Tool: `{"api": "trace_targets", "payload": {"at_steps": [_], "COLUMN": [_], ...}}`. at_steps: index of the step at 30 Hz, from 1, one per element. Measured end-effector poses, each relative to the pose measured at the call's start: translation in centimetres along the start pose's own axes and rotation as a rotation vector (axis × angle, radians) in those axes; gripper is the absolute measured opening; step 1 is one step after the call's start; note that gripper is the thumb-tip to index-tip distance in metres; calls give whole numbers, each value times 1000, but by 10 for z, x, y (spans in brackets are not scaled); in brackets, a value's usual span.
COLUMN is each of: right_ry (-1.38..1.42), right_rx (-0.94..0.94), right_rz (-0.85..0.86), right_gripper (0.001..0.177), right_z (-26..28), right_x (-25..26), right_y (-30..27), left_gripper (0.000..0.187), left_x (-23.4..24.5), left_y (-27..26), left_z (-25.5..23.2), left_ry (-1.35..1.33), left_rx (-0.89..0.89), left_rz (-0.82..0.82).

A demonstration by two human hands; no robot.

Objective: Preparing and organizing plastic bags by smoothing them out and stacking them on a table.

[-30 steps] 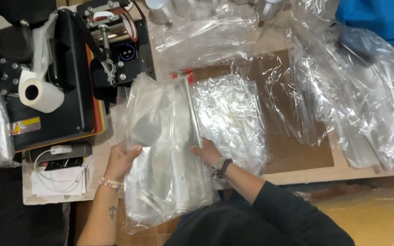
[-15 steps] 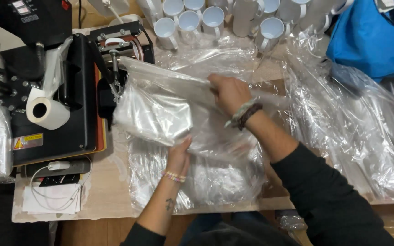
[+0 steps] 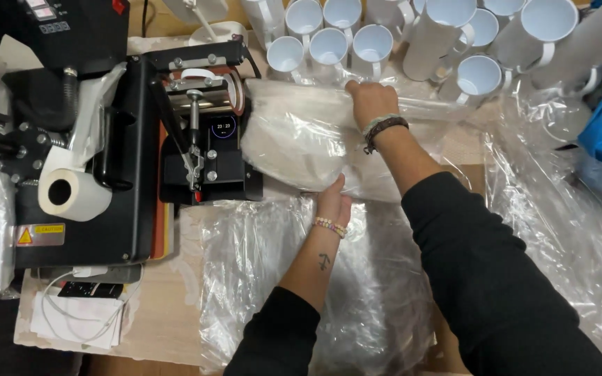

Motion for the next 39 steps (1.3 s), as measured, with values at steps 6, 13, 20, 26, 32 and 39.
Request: {"api": "trace_targets", "payload": {"at_steps": [6, 13, 20, 26, 32, 39], "right_ry": [287, 479, 124, -6, 181, 768], "right_rx": [92, -92, -473, -474, -653, -897], "right_rz": [-398, -294, 76, -159, -233, -288], "right_gripper": [27, 43, 66, 14, 12, 14], "right_z": [26, -4, -81, -101, -86, -113], "right_x": [-3, 84, 14, 4, 76, 154], "right_y": [-31, -294, -456, -462, -482, -521], "left_gripper": [47, 54, 26, 38, 86, 120], "left_x": [-26, -22, 25, 23, -13, -3], "left_y": [40, -38, -91, -171, -222, -232], "left_z": [1, -47, 16, 104, 128, 153], "left_ry": [41, 584, 717, 801, 714, 603], "left_rx": [147, 400, 206, 359, 561, 522], "left_rz": [225, 242, 329, 536, 523, 273]}}
Point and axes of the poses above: each hand's wrist, its own y-axis towards the middle knuckle, its own x-axis out of the back of the hand, z = x × y, the point moved 5 cm from there along y, towards the middle knuckle, and after that the axes turned 5 degrees about -y, right-handed, at the moved point
